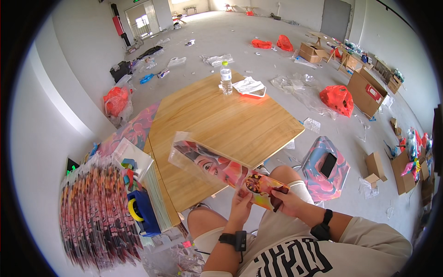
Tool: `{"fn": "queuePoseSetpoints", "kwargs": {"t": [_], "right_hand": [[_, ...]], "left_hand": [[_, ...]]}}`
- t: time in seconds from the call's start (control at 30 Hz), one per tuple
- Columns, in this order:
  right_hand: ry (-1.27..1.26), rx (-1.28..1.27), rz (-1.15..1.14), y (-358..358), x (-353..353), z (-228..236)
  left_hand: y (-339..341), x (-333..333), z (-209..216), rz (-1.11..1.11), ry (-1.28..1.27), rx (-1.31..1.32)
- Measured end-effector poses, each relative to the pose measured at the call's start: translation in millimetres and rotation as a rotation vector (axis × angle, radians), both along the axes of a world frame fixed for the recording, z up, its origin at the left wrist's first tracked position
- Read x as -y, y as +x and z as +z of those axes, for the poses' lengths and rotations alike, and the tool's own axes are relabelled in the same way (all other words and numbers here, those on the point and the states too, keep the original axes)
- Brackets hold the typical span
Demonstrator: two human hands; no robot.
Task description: The person folds a kite, slides it into a plastic sleeve, and places it onto a stack before unfolding a new kite to attach a plastic rod with tape.
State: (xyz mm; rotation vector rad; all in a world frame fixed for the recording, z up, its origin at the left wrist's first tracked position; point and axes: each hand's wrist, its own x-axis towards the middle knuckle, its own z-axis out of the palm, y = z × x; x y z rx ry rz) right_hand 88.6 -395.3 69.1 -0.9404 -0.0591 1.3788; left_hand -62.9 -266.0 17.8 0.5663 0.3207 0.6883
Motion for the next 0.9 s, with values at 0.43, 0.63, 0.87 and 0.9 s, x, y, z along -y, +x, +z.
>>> {"fn": "queuePoseSetpoints", "kwargs": {"t": [0.43, 0.63, 0.87, 0.9], "right_hand": [[0.128, 0.974, 0.478, 19.2, -28.8, 80.8], [-0.043, 0.888, 0.446, 5.3, -27.9, 83.1], [0.046, 0.623, 0.396, -12.4, -13.1, 115.6], [0.086, 0.638, 0.376, -15.8, -11.3, 122.3]], "left_hand": [[-32.2, -15.4, 63.4, -0.108, 0.496, -0.359], [-32.2, 1.9, 99.9, -0.035, 0.535, -0.337], [-41.4, 26.5, 124.7, 0.149, 0.497, -0.373], [-41.0, 31.7, 126.7, 0.236, 0.443, -0.322]]}}
